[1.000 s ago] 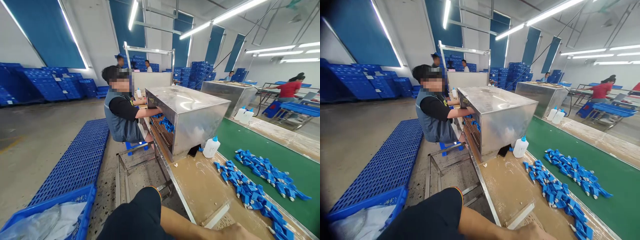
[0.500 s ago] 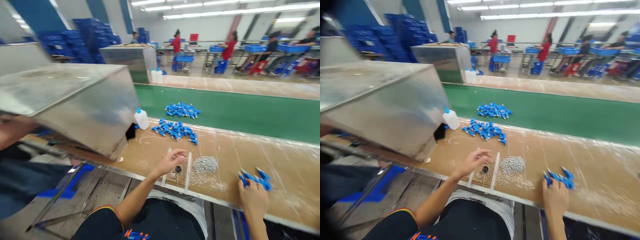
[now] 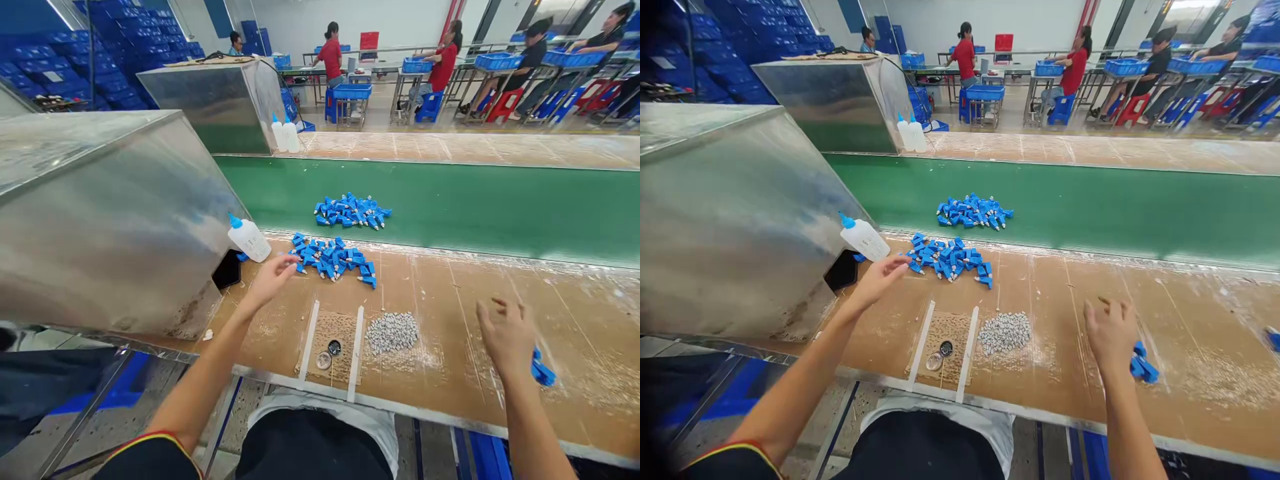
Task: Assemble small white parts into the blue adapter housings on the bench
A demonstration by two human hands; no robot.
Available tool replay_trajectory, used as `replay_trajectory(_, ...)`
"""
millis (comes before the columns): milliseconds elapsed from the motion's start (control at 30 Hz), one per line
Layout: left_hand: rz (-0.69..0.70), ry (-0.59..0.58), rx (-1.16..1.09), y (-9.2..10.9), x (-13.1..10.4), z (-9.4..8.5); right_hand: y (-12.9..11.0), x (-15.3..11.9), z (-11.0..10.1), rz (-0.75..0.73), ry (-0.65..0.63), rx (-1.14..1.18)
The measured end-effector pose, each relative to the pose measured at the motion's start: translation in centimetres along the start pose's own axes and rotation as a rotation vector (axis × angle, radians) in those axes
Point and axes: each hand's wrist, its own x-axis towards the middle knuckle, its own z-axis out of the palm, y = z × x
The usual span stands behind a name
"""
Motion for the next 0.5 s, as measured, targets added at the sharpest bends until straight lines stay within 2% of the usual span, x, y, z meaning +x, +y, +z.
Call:
replay_trajectory(67,0.021,-0.026,0.202,1.4,5.3,1.0,-1.7,5.2,3.7,-0.065,-0.155,0.159)
replay_trajectory(133,-0.005,-0.056,0.438,2.9,10.8,2.7,-3.9,10.0,8.2,-0.121,-0.281,0.253)
replay_trajectory(233,-0.085,-0.037,0.530,4.2,18.1,5.5,-7.2,14.6,14.9,-0.136,-0.354,0.288)
replay_trajectory(300,-0.155,-0.017,0.545,4.0,21.4,6.9,-8.8,15.7,18.4,-0.128,-0.352,0.283)
replay_trajectory(367,-0.222,-0.012,0.550,3.4,23.5,8.0,-9.6,15.6,20.7,-0.109,-0.334,0.266)
replay_trajectory(433,-0.263,-0.024,0.542,2.7,24.9,8.9,-9.6,15.1,21.7,-0.087,-0.308,0.250)
replay_trajectory(500,-0.273,-0.050,0.531,2.5,26.2,10.0,-9.3,14.6,21.7,-0.074,-0.285,0.248)
